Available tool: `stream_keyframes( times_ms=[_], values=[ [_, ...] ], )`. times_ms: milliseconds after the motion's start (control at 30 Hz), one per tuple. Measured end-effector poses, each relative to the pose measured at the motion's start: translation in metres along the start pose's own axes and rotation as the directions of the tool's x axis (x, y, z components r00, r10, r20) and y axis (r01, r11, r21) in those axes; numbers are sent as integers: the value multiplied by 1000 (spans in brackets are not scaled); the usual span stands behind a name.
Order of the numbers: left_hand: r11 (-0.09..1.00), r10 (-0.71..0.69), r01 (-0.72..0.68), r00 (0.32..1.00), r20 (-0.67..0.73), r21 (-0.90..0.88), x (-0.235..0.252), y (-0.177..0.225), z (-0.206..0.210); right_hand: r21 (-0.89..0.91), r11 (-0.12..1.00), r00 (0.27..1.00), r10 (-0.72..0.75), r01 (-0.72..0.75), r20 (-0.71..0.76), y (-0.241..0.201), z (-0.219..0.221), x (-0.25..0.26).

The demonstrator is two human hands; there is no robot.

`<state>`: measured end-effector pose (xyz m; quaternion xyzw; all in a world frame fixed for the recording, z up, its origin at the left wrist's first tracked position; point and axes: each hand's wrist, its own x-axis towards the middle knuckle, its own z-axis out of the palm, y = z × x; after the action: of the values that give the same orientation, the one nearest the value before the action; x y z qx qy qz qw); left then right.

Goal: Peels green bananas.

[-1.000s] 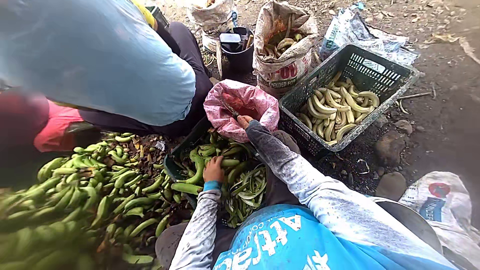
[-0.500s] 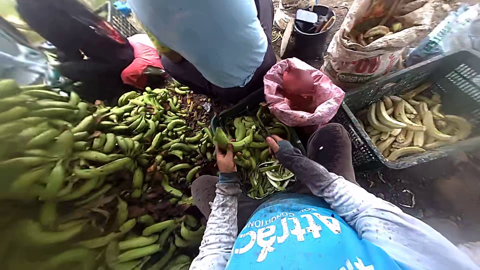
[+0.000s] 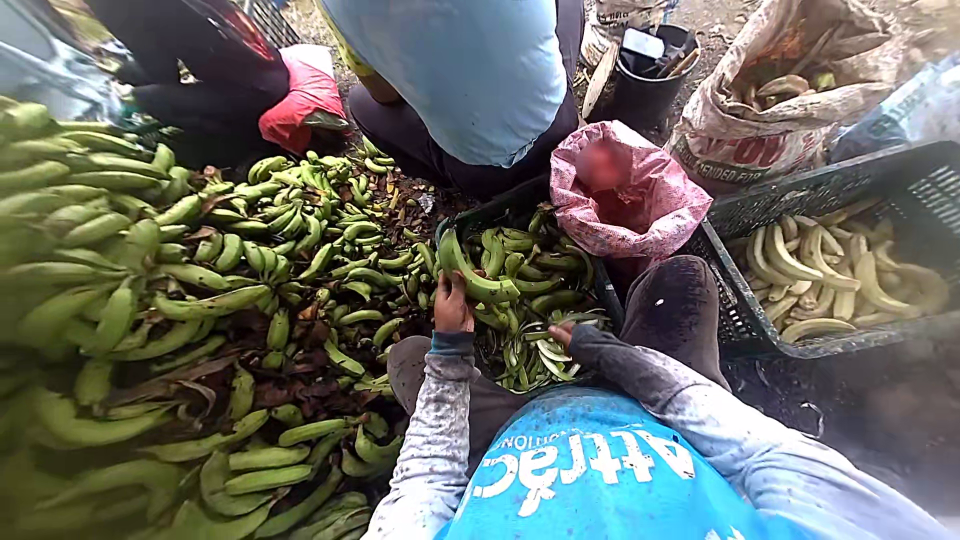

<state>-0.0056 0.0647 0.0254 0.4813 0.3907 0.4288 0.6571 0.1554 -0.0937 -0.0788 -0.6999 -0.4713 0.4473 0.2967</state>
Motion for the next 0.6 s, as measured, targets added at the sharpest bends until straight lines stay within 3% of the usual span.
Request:
stream_keyframes(
  times_ms=[33,67,100,167,200,233,267,300,433,533,600],
  values=[
    [996,-78,79,997,-17,37,2,-1,1,189,957,975,223,-219,2,-23,-6,4],
    [989,-141,142,989,-40,36,5,-3,5,312,917,957,282,-248,-71,-37,-10,6],
    [981,-190,191,980,-61,24,9,-5,12,343,920,966,239,-191,-103,-51,-24,4],
    [962,-271,272,961,-44,22,15,-8,23,189,977,994,-89,100,-66,-61,-55,-6],
    [954,-296,297,955,-12,35,16,-10,26,47,946,943,-314,320,-107,-47,-58,-2],
    [951,-301,301,953,-13,70,14,-11,32,-140,850,819,-527,508,-228,-25,-50,13],
    [952,-290,290,957,-19,102,11,-11,38,-295,765,699,-643,572,-312,-8,-44,31],
    [960,-258,261,965,-37,101,7,-10,48,-369,739,665,-671,564,-328,-8,-48,37],
    [982,-153,142,985,-81,-125,-19,-27,72,-493,842,833,-425,220,-354,-64,-93,31],
    [958,-194,133,953,-231,-253,-35,-35,85,-352,934,847,-134,-67,-515,-84,-106,44],
    [960,-153,98,968,-197,-263,-38,-36,74,-192,976,834,-24,-99,-551,-81,-112,53]
  ],
)
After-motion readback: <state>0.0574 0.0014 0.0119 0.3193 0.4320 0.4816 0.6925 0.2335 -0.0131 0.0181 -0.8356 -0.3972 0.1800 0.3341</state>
